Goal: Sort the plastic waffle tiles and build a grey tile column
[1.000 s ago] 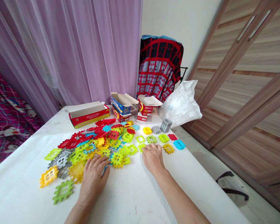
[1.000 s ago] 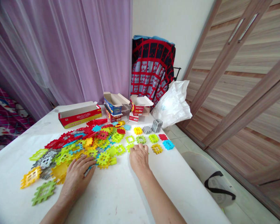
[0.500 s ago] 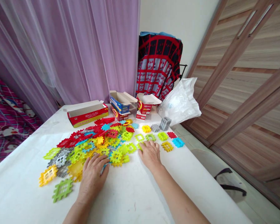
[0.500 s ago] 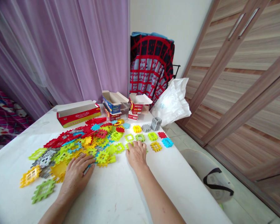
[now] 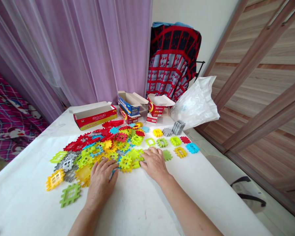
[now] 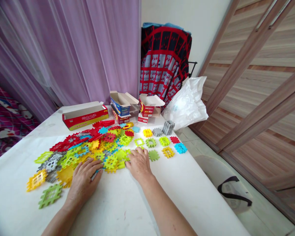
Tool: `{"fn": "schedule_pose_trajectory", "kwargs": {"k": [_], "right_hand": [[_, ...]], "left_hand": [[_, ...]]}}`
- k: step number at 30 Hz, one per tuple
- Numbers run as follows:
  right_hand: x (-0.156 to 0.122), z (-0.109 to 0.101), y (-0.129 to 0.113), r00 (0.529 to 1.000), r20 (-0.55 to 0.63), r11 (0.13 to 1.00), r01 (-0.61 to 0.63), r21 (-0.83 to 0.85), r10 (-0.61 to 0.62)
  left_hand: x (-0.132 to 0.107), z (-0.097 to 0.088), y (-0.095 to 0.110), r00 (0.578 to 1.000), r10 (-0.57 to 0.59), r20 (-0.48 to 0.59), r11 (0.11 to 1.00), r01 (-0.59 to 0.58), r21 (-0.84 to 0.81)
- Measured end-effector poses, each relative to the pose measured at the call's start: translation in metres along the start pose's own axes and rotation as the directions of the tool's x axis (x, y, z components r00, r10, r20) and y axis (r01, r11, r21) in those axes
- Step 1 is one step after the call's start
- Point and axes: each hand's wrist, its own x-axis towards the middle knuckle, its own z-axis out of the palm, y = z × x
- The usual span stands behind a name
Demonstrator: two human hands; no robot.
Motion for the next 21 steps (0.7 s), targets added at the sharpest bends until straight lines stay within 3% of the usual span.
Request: {"fn": "schedule_pose_trajectory", "kwargs": {"k": [12, 21], "right_hand": [[-0.002, 0.011, -0.002, 0.998, -0.048, 0.999, 0.039, -0.02, -0.04], [-0.011, -0.007, -0.001, 0.992, 0.053, 0.991, 0.111, 0.077, -0.116]], "left_hand": [[0.002, -0.004, 0.004, 1.0, -0.009, 0.019, 1.0, 0.009, -0.004], [0.001, -0.005, 0.006, 0.999, -0.022, 0.036, 1.0, 0.023, -0.016]]}}
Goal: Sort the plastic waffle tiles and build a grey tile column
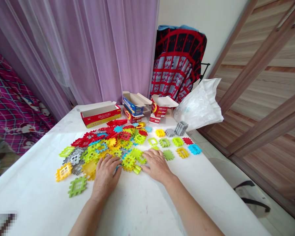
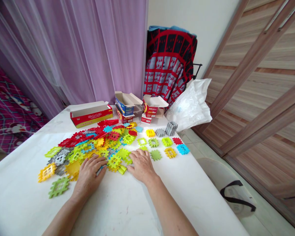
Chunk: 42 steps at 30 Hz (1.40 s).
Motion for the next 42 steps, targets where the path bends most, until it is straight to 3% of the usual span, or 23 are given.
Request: {"fn": "schedule_pose_trajectory", "kwargs": {"k": [6, 11, 17, 25, 35, 42], "right_hand": [[0.001, -0.004, 0.0, 1.0, 0.005, 0.998, -0.007, -0.064, 0.007], [0.004, -0.014, 0.004, 0.99, -0.001, 0.982, -0.143, -0.127, 0.145], [0.003, -0.017, 0.011, 0.953, 0.191, 0.972, -0.231, -0.035, 0.234], [0.0, -0.046, 0.02, 0.95, 0.023, 0.947, -0.308, -0.088, 0.311], [-0.004, -0.027, -0.002, 0.944, 0.212, 0.962, -0.22, -0.161, 0.252], [-0.006, -0.032, 0.015, 0.947, 0.304, 0.994, -0.105, -0.013, 0.104]], "left_hand": [[0.0, -0.001, 0.001, 1.0, -0.012, 0.008, 1.0, 0.012, -0.012], [-0.001, -0.001, 0.0, 1.0, -0.006, 0.016, 1.0, 0.006, -0.011], [-0.001, -0.002, 0.001, 0.999, -0.013, 0.034, 1.0, 0.013, -0.012], [0.0, -0.001, 0.001, 0.999, -0.008, 0.035, 1.0, 0.008, -0.011], [0.0, 0.0, 0.0, 1.0, 0.006, 0.01, 1.0, -0.006, 0.002], [0.0, -0.001, 0.001, 1.0, -0.006, 0.017, 1.0, 0.006, -0.006]]}}
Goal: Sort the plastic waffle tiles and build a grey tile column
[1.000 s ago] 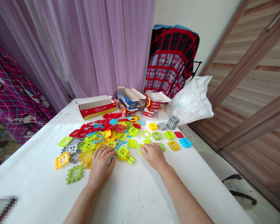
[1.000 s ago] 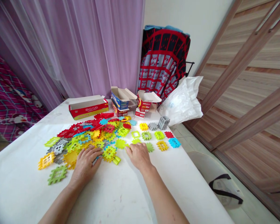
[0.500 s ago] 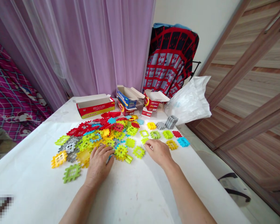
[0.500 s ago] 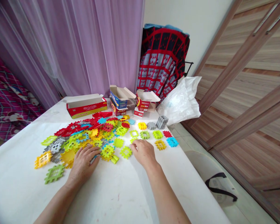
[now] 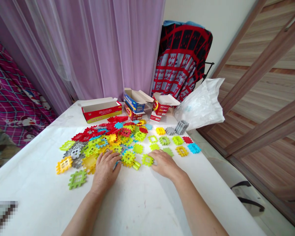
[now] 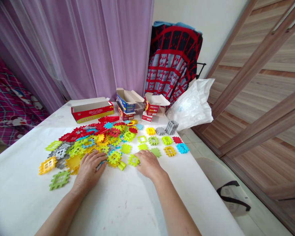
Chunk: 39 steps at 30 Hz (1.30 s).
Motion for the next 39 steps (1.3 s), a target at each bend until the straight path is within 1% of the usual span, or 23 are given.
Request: {"fn": "schedule_pose_trajectory", "kwargs": {"k": [2, 4, 9, 11, 14, 20, 23, 29, 32, 35, 37, 39], "right_hand": [[-0.002, -0.002, 0.006, 0.999, 0.011, 0.999, 0.038, 0.034, -0.038], [-0.004, -0.004, 0.007, 0.999, 0.018, 0.998, 0.035, 0.047, -0.036], [-0.003, -0.002, -0.006, 0.996, -0.017, 0.996, -0.087, -0.022, 0.087], [-0.001, 0.001, -0.011, 0.994, -0.033, 0.993, -0.104, -0.054, 0.103], [0.002, 0.006, -0.01, 0.996, -0.029, 0.995, -0.082, -0.051, 0.081], [0.001, 0.003, 0.004, 1.0, 0.01, 0.998, 0.006, 0.056, -0.006], [0.0, 0.001, 0.004, 1.0, 0.016, 0.998, -0.002, 0.063, 0.001], [0.002, 0.0, -0.001, 0.998, 0.065, 1.0, -0.016, 0.009, 0.016], [0.009, -0.009, 0.01, 0.996, 0.083, 0.999, 0.027, -0.024, -0.025], [0.025, -0.027, 0.034, 0.997, 0.018, 0.997, 0.072, -0.04, -0.071], [0.041, -0.042, 0.051, 0.998, -0.029, 0.995, 0.061, -0.08, -0.064], [0.058, -0.056, 0.064, 0.999, -0.03, 0.99, 0.04, -0.136, -0.045]], "left_hand": [[0.0, 0.001, 0.0, 1.0, 0.0, 0.0, 1.0, 0.0, -0.003], [0.0, 0.002, -0.001, 1.0, 0.002, -0.003, 1.0, -0.002, -0.004], [-0.001, 0.003, -0.002, 1.0, 0.008, -0.01, 1.0, -0.008, -0.002], [-0.001, 0.003, -0.002, 1.0, 0.008, -0.011, 1.0, -0.008, -0.002], [-0.001, 0.002, -0.002, 1.0, 0.01, -0.01, 1.0, -0.01, -0.004], [0.0, 0.001, 0.0, 1.0, 0.004, -0.015, 1.0, -0.004, -0.008], [0.0, -0.001, 0.001, 1.0, 0.004, -0.01, 1.0, -0.004, -0.006], [0.0, 0.0, 0.001, 1.0, 0.011, -0.02, 1.0, -0.011, -0.005], [-0.001, 0.001, 0.0, 1.0, 0.011, -0.009, 1.0, -0.01, 0.005], [-0.001, 0.002, -0.001, 1.0, 0.013, -0.015, 1.0, -0.013, 0.01], [-0.001, 0.002, -0.002, 1.0, 0.014, -0.026, 1.0, -0.013, 0.008], [-0.001, 0.003, -0.003, 0.999, 0.016, -0.031, 1.0, -0.016, 0.005]]}}
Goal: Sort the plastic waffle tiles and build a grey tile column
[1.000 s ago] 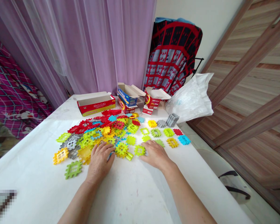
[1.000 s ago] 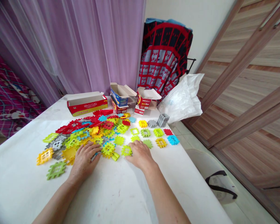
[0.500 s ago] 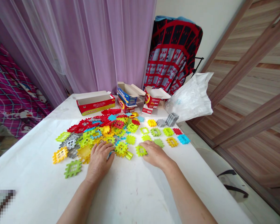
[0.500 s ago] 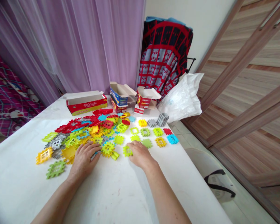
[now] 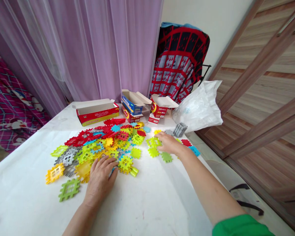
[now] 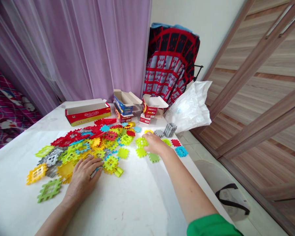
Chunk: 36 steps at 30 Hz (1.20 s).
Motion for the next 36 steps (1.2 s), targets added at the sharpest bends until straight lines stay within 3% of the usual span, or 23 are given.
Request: {"fn": "schedule_pose_trajectory", "kwargs": {"k": [4, 11, 36], "right_hand": [[0.027, -0.011, 0.01, 0.998, 0.07, 0.996, 0.011, -0.088, -0.005], [0.048, -0.007, 0.006, 0.981, 0.189, 0.98, 0.069, -0.187, -0.033], [0.063, -0.004, -0.003, 0.957, 0.288, 0.974, 0.051, -0.221, 0.015]], "left_hand": [[0.0, 0.002, -0.004, 1.0, 0.015, -0.006, 1.0, -0.015, -0.002], [-0.001, 0.004, -0.005, 1.0, 0.014, -0.011, 1.0, -0.014, 0.003], [0.0, 0.003, -0.006, 0.999, 0.033, -0.019, 0.999, -0.033, 0.011]]}}
